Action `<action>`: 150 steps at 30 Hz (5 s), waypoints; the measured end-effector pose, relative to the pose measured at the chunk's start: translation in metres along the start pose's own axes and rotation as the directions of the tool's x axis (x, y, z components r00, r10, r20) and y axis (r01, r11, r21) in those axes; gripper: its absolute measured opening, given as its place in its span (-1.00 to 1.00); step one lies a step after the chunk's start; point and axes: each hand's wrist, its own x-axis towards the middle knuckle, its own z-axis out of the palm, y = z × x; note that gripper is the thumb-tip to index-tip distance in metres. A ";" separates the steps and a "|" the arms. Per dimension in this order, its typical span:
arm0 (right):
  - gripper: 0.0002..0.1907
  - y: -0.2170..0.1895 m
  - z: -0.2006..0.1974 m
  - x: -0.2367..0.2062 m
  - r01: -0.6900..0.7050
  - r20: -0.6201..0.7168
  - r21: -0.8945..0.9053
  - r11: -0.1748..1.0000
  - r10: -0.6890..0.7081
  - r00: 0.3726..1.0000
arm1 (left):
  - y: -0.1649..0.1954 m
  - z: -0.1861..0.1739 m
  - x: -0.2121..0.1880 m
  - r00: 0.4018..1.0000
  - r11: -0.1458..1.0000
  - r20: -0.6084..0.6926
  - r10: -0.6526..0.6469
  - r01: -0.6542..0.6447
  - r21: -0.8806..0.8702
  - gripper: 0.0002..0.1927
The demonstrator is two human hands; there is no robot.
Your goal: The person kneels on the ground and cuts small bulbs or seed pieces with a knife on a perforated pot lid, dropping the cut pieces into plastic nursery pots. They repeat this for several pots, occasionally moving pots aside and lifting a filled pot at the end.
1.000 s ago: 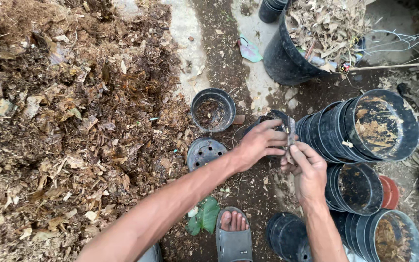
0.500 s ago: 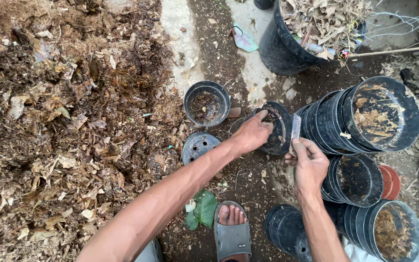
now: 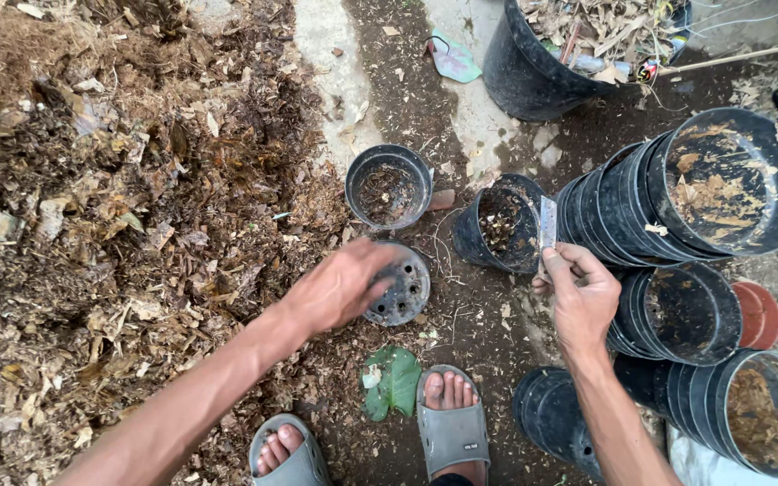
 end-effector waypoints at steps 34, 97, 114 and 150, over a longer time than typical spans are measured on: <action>-0.86 -0.017 -0.006 0.000 0.116 -0.032 0.028 0.993 -0.115 0.993 | 0.057 0.033 0.109 0.977 0.930 -0.147 -0.152 0.091 -0.355 -0.55; -0.76 0.048 0.049 -0.081 0.451 0.785 -0.606 0.655 0.398 0.475 | 0.022 -0.075 -0.022 0.722 0.501 0.038 -0.691 0.516 -0.695 -0.58; -0.71 0.007 0.073 -0.081 0.162 0.560 -0.116 0.980 -0.070 0.825 | 0.021 0.039 -0.048 0.756 0.561 -0.071 -0.650 0.415 -0.716 -0.59; -0.78 0.038 0.076 -0.075 -0.250 0.590 0.259 0.933 0.052 0.805 | 0.035 0.061 -0.042 0.804 0.560 -0.128 -0.581 0.280 -0.780 -0.69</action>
